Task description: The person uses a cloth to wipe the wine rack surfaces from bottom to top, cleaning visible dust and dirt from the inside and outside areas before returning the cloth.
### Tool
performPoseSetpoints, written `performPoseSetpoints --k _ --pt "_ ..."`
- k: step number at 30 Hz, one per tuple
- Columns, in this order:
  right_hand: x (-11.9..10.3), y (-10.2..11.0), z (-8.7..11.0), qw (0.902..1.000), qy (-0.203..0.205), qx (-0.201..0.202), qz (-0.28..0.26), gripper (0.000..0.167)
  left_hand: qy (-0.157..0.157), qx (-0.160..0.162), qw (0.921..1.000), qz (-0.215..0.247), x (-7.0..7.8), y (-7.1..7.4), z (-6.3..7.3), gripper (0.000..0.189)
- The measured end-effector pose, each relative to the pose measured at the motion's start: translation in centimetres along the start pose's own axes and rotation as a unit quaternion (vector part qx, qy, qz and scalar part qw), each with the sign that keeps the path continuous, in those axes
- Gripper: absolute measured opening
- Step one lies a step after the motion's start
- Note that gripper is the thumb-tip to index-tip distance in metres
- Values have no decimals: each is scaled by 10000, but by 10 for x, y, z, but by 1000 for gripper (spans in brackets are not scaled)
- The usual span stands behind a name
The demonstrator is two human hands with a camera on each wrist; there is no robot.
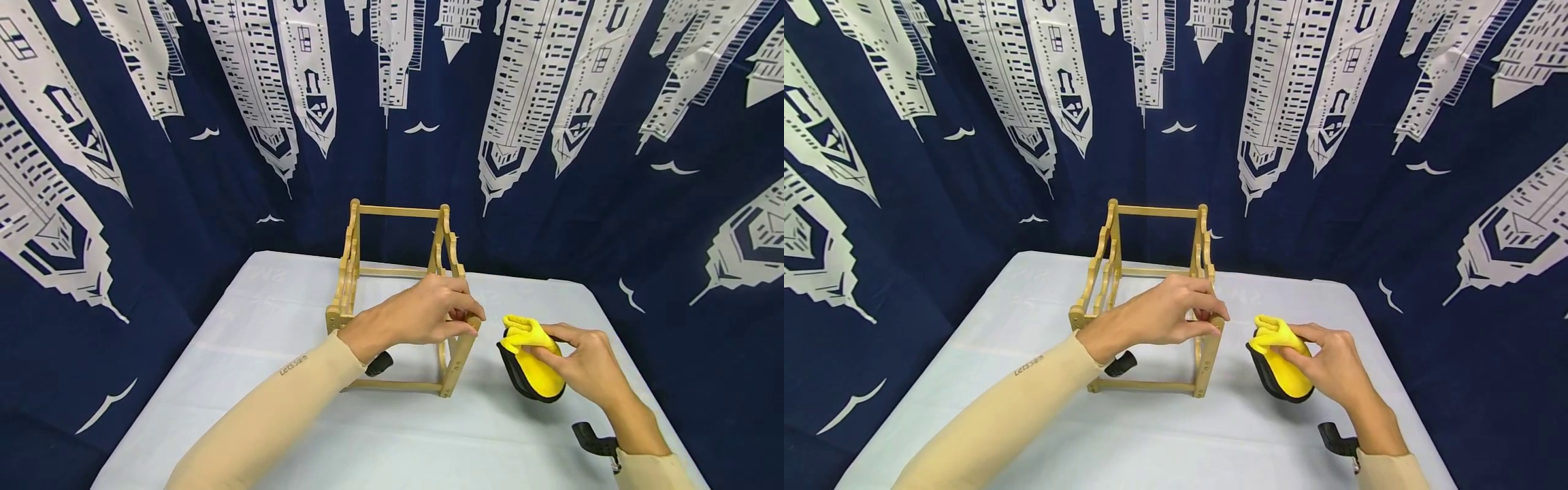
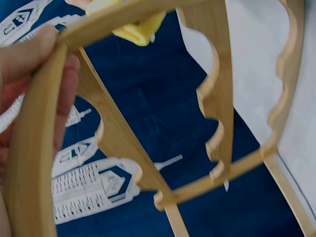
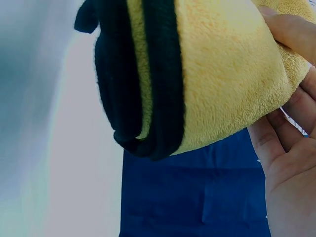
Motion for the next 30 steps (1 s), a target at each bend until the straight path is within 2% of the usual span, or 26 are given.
performPoseSetpoints --k 5,9,13,17,19,21,25,30 --pt "0 -9 2 9998 -98 -146 -100 42 -475 -59 9988 88 -1 11 21 16" --pt "-3 -14 2 9998 -44 -178 -111 42 -560 -10 9978 359 -6 19 36 16" --pt "-8 -16 1 9999 41 -106 -96 42 -188 153 9987 452 -9 23 43 19" --pt "-12 -20 1 9997 29 -71 -214 42 440 382 9981 -179 -6 23 49 25" --pt "-16 -22 1 9997 6 -37 -261 41 549 511 9961 -463 -3 23 53 26" --pt "-20 -23 1 9996 -9 -8 -297 41 434 675 9948 -629 1 24 56 23" --pt "-29 -28 1 9994 65 -58 -324 41 -77 918 9938 -629 4 28 60 17" --pt "-36 -33 1 9992 171 -120 -345 42 -586 1028 9928 -175 1 35 69 17"
Point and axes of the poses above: each hand's wrist, its own z-axis away from the middle knuckle, its own y-axis out of the back of the hand, x = y × z, the point moved 10 cm from there along -z, towards the middle knuckle, and after that the axes turned 3 degrees about -x, right-handed, at the moved point
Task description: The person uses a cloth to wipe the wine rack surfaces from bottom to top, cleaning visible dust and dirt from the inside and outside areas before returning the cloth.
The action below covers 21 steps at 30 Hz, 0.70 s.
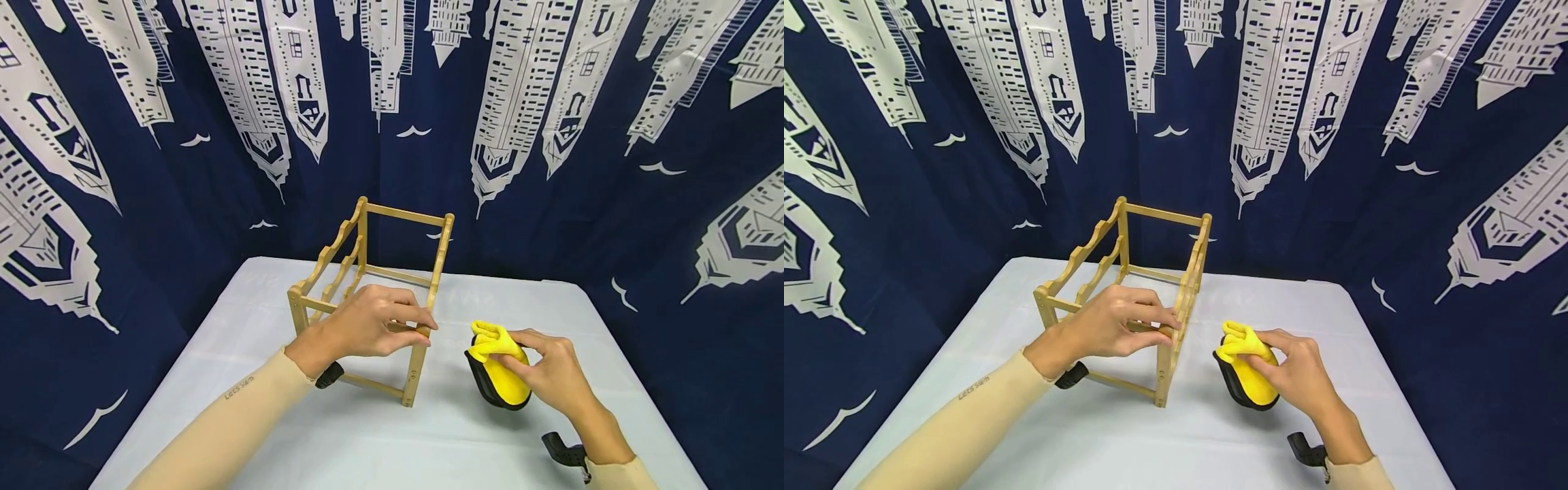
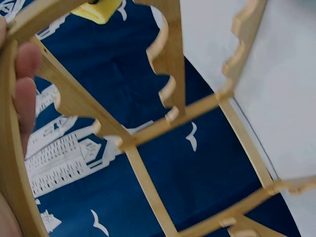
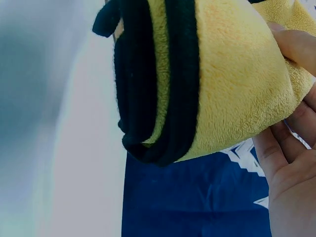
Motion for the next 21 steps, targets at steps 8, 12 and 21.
performPoseSetpoints --k 8,12,21 --pt "-4 -11 -2 10000 14 -52 -77 43 -223 -164 9960 851 -9 9 9 18" --pt "-9 -15 -4 9998 45 -45 -186 43 -178 -222 9935 1102 -16 13 12 19" --pt "-32 -22 -7 9976 248 240 -601 45 -105 -246 9927 1178 -23 17 15 21"
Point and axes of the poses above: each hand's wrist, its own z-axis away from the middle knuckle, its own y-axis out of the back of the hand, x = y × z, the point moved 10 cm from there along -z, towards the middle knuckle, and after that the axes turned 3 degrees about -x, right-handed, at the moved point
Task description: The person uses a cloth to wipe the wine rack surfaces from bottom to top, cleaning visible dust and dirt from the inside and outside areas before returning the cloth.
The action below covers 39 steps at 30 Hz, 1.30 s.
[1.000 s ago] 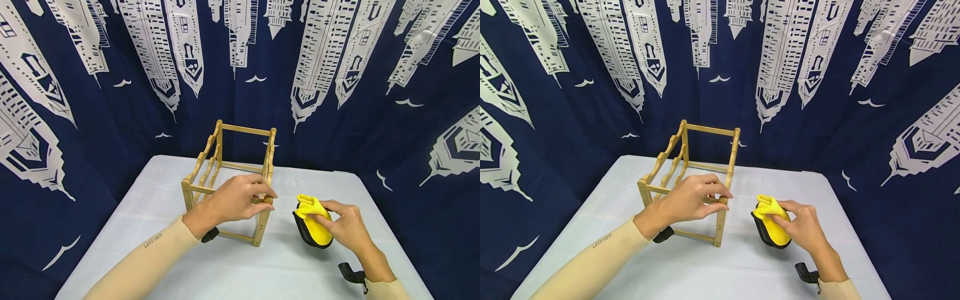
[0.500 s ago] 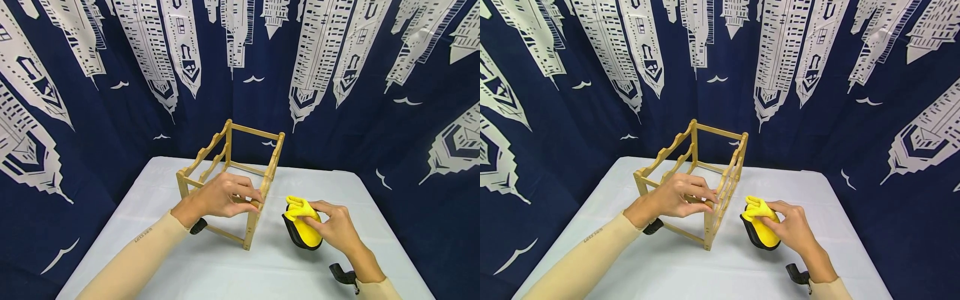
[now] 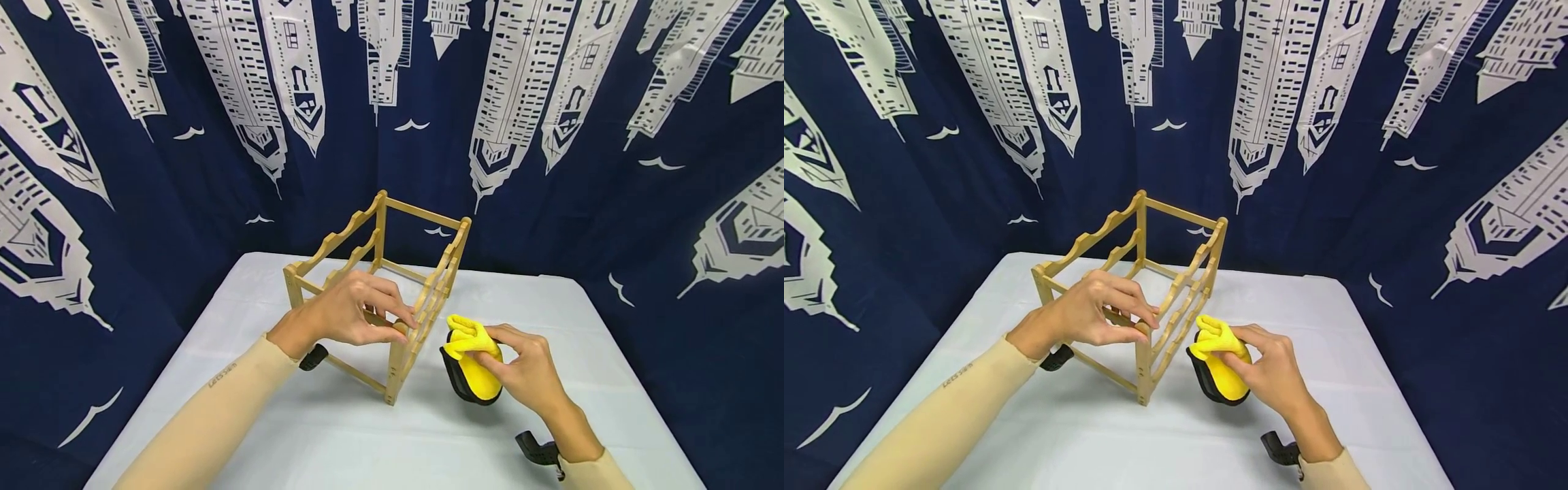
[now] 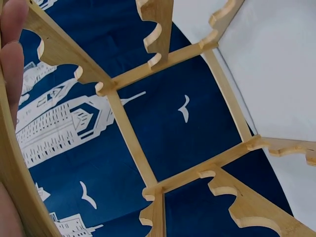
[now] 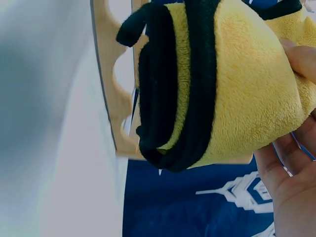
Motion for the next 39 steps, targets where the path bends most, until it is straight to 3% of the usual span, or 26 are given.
performPoseSetpoints --k 10,13,18,22,28,35,39 --pt "-25 -15 -6 9990 121 78 -412 46 224 116 9997 -56 -8 9 3 16" --pt "-32 -21 -8 9983 96 142 -556 45 505 55 9987 6 -12 13 4 9" --pt "-51 -32 -11 9944 180 478 -925 41 1021 108 9947 83 -15 20 15 13" --pt "-70 -39 -13 9884 385 868 -1186 41 1092 207 9931 380 -16 21 23 15" --pt "-99 -51 -15 9829 755 1423 -886 42 1212 166 9908 575 -19 21 25 19" --pt "-116 -68 -17 9834 671 1610 -498 37 1271 107 9889 763 -19 18 25 21" --pt "-129 -68 -13 9756 1200 1809 -336 30 1336 45 9877 818 -20 18 26 21"
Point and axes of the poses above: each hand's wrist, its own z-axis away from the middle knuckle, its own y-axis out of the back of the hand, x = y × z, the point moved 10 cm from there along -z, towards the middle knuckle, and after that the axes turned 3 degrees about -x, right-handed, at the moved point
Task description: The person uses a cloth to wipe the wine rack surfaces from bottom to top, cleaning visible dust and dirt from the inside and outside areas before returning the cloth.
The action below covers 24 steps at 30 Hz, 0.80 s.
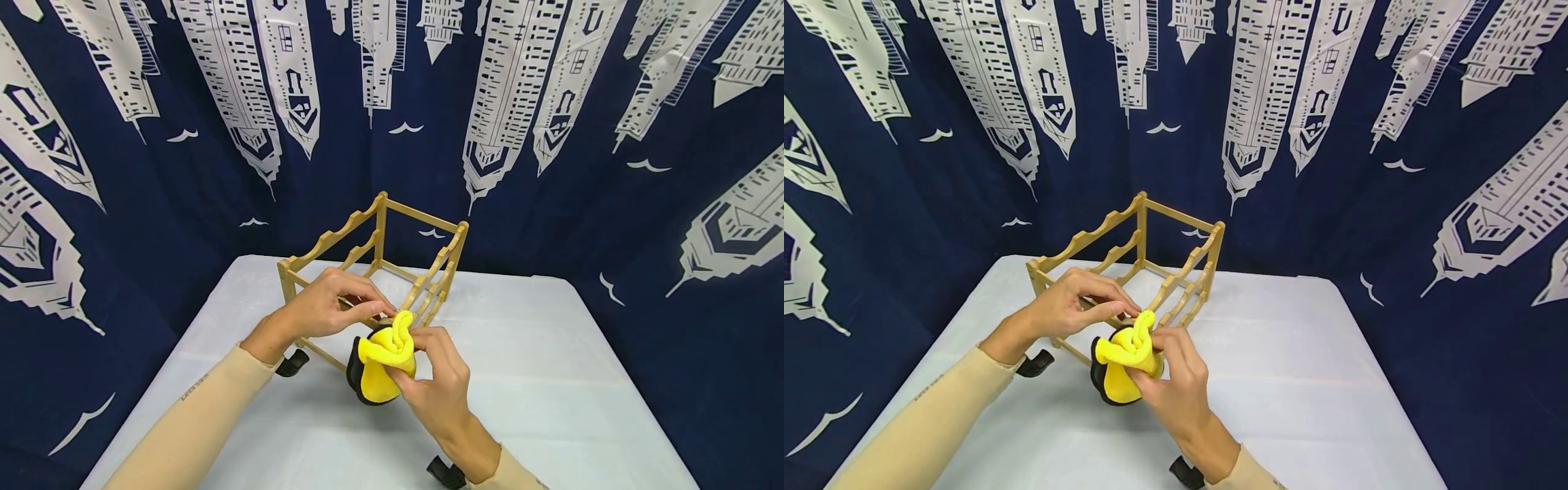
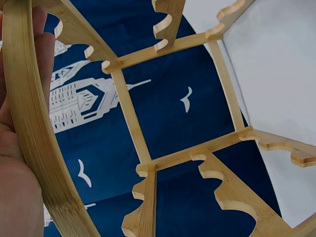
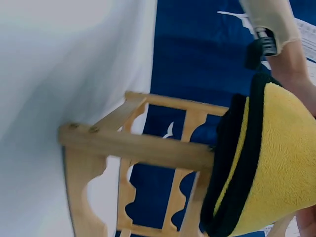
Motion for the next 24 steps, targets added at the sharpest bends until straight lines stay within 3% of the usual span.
performPoseSetpoints --k 3,7,12,14,16,18,24 --pt "-11 3 3 9985 487 57 257 34 46 -50 9999 -76 -1 -2 -1 21" --pt "-16 2 4 9950 713 -91 687 37 70 6 9998 -200 -1 0 -1 20" --pt "-1 0 6 9960 95 -250 858 29 47 14 9998 -176 -1 0 0 20" --pt "6 -1 8 9960 -180 -258 832 33 45 0 9999 -141 0 0 0 21" --pt "7 -1 10 9968 -194 -189 751 30 59 -5 9999 -125 0 0 1 21" --pt "2 0 10 9979 43 -77 638 24 67 2 9999 -136 -1 0 1 20" --pt "-21 1 7 9914 1103 359 598 31 26 -8 9998 -214 1 1 1 20"
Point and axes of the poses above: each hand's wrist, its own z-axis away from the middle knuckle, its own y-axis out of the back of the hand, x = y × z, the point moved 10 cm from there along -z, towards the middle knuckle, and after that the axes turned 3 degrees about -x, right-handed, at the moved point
